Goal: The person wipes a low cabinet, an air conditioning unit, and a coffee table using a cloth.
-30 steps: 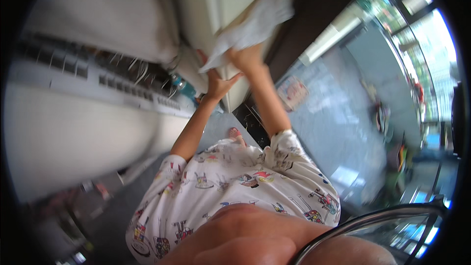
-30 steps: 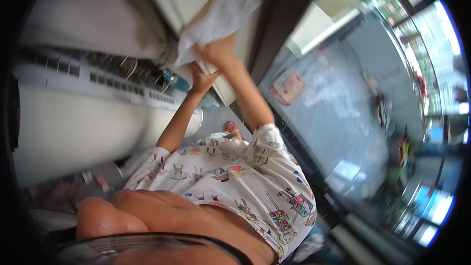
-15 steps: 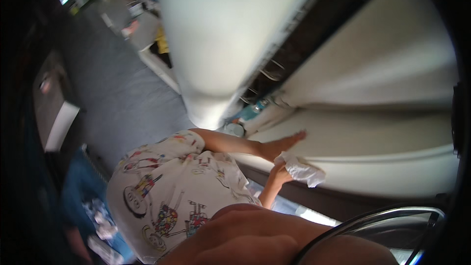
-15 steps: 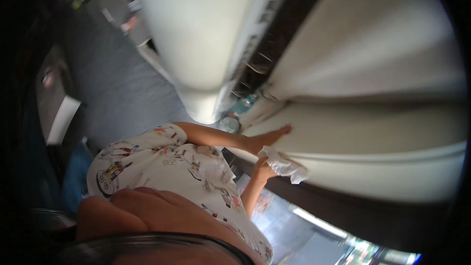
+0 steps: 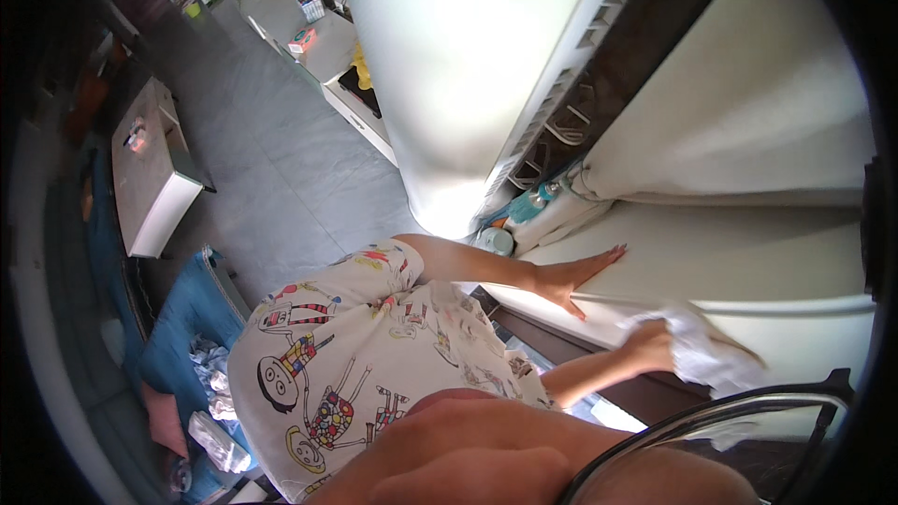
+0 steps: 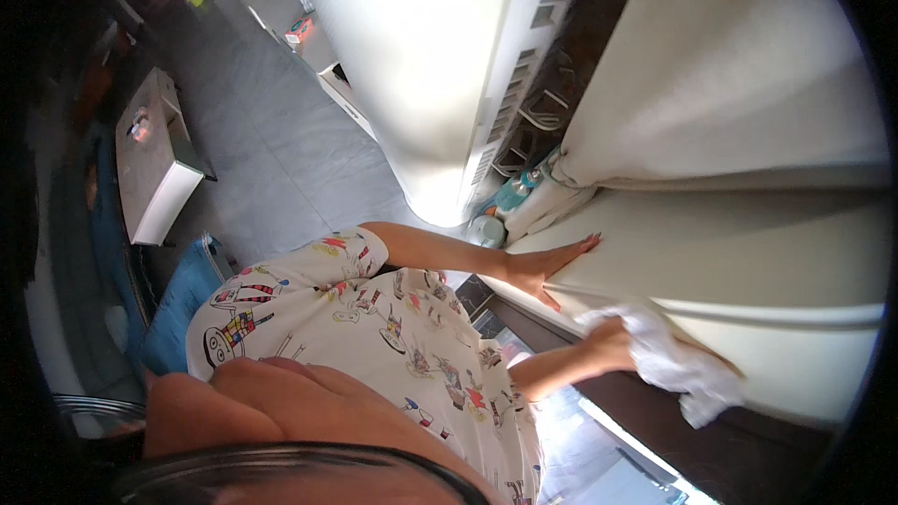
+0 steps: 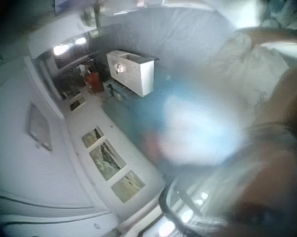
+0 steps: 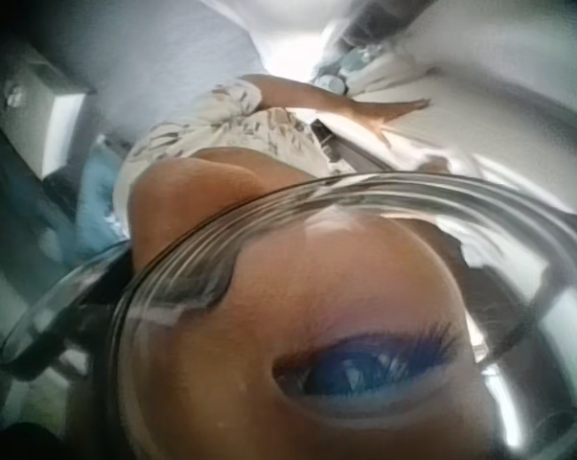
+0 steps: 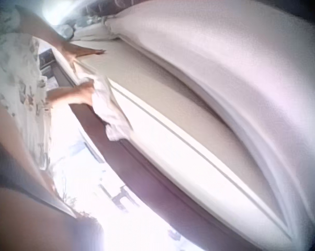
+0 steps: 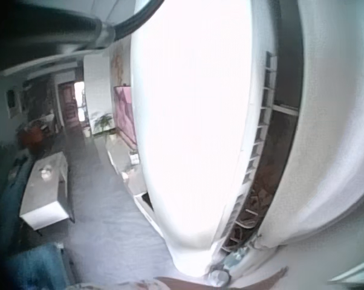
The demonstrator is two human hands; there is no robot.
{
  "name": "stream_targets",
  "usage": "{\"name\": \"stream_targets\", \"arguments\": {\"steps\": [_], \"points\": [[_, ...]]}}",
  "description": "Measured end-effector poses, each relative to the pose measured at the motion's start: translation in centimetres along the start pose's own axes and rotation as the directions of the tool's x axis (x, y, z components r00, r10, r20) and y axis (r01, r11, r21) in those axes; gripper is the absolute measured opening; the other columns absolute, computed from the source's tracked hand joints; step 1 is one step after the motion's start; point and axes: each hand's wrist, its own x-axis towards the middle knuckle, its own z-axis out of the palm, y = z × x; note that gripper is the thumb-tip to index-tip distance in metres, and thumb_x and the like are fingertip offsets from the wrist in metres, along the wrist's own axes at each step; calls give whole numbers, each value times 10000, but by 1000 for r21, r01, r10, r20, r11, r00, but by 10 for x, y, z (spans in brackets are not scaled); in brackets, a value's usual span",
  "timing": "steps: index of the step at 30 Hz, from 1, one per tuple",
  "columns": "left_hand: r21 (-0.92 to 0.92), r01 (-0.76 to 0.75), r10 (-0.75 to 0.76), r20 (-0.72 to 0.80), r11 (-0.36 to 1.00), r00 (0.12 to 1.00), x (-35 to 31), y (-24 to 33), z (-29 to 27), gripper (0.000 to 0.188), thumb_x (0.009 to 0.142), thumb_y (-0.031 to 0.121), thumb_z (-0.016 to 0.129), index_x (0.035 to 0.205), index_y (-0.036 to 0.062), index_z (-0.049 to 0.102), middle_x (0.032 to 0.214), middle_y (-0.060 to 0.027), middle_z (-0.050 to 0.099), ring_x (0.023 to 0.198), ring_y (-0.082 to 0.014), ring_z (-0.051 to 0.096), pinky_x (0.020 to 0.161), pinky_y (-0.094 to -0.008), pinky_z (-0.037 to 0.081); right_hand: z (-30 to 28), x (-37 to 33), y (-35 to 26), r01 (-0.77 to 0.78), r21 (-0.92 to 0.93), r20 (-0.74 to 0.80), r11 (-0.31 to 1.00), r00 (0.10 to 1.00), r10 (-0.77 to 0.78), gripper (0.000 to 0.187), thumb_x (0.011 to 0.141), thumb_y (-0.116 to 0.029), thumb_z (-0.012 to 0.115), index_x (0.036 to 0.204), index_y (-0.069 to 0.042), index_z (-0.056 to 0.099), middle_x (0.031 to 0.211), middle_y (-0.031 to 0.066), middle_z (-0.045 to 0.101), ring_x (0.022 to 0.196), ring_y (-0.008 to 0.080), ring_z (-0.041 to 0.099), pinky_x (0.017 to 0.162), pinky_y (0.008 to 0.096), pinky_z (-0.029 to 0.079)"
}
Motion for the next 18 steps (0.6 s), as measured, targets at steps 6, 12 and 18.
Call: {"name": "stream_targets", "arguments": {"steps": [6, 12, 18], "points": [[-170, -43, 54, 63, 985, 997, -11, -7, -9, 1106, 646, 582, 566, 1293, 40, -149, 1363, -163, -138, 1269, -278, -77, 1024, -383, 26, -16, -36, 3, -114, 70, 280, 991, 956, 91, 373, 855, -294, 351, 938, 8, 553, 986, 245, 518, 880, 406, 503, 792, 498, 370], [38, 77, -77, -16, 996, 997, -24, -35, -11, 1223, 490, 266, 792, 1297, 1, -88, 1360, -211, -35, 1269, -296, 32, 1029, -329, 96, -12, 52, 2, -400, 285, 262, 871, 907, 330, 228, 788, -128, 373, 792, 43, 524, 724, 203, 517, 676, 371, 476, 645, 439, 371], [-49, 267, -266, 37, 962, 963, -26, -44, -9, 1230, 457, 310, 803, 1305, 6, -35, 1344, -224, 63, 1241, -330, 134, 1010, -363, 164, -25, 126, 15, -538, 296, 318, 790, 835, 449, 258, 691, -156, 451, 891, -38, 563, 890, 198, 543, 845, 368, 497, 731, 445, 361]]}}
